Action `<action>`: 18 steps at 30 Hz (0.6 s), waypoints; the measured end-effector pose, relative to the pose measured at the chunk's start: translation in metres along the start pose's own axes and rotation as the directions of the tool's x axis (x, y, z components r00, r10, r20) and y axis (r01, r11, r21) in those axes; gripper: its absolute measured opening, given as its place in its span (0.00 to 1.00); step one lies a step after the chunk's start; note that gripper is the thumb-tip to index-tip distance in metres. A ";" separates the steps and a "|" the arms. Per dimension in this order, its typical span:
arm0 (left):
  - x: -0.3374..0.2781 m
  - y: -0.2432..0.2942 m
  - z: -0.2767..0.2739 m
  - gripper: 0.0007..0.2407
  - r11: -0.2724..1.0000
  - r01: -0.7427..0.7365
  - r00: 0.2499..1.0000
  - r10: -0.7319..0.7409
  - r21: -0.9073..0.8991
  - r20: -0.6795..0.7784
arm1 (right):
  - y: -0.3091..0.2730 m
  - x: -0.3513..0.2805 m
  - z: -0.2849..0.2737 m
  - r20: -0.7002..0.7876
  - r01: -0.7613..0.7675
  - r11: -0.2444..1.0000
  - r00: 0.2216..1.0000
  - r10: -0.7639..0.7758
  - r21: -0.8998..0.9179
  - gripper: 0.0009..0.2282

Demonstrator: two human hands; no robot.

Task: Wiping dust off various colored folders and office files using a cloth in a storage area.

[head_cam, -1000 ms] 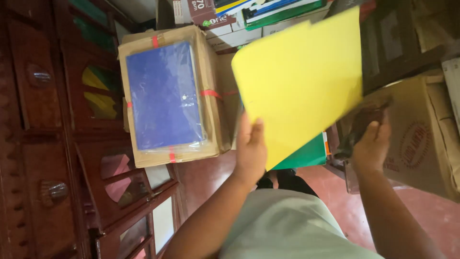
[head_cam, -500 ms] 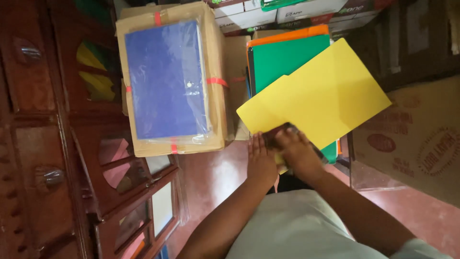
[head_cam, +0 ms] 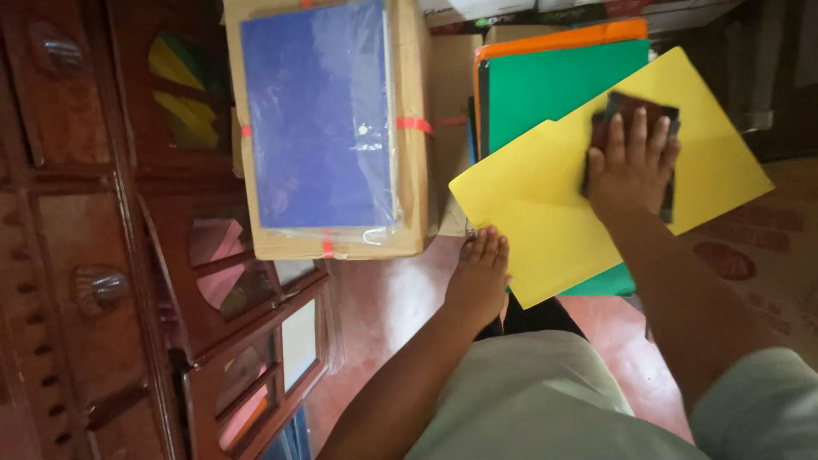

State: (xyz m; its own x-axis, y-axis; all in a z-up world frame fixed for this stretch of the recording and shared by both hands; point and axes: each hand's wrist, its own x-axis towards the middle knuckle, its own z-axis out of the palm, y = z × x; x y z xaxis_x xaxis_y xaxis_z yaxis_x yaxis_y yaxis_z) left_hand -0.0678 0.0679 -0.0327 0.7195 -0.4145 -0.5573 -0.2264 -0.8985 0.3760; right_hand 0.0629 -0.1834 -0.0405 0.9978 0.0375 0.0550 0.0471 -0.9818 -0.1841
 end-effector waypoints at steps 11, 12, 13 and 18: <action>0.012 -0.025 0.005 0.19 0.850 0.030 0.640 -0.421 -0.526 -0.643 | -0.112 -0.060 0.027 -0.186 0.598 0.800 0.781 -0.596 -0.052 0.27; 0.009 -0.017 -0.008 0.19 0.850 0.023 0.642 -0.416 -0.526 -0.644 | -0.110 -0.076 0.020 -0.186 0.595 0.802 0.783 -0.594 -0.058 0.27; 0.005 -0.009 -0.019 0.20 0.902 -0.060 0.609 -0.307 -0.428 -0.731 | -0.109 -0.095 0.012 -0.080 0.603 0.797 0.794 -0.603 -0.019 0.27; 0.019 0.013 -0.043 0.25 0.910 -0.273 0.708 -0.029 -0.312 -0.706 | -0.081 -0.154 0.024 0.191 0.576 0.815 0.795 -0.576 0.062 0.24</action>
State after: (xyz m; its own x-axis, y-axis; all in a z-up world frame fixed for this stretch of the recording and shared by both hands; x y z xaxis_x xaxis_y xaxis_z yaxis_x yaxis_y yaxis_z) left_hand -0.0289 0.0542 -0.0059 0.9793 -0.1653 0.1171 -0.1981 -0.6594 0.7252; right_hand -0.0939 -0.1048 -0.0579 0.7748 0.6310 -0.0380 0.6159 -0.7671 -0.1794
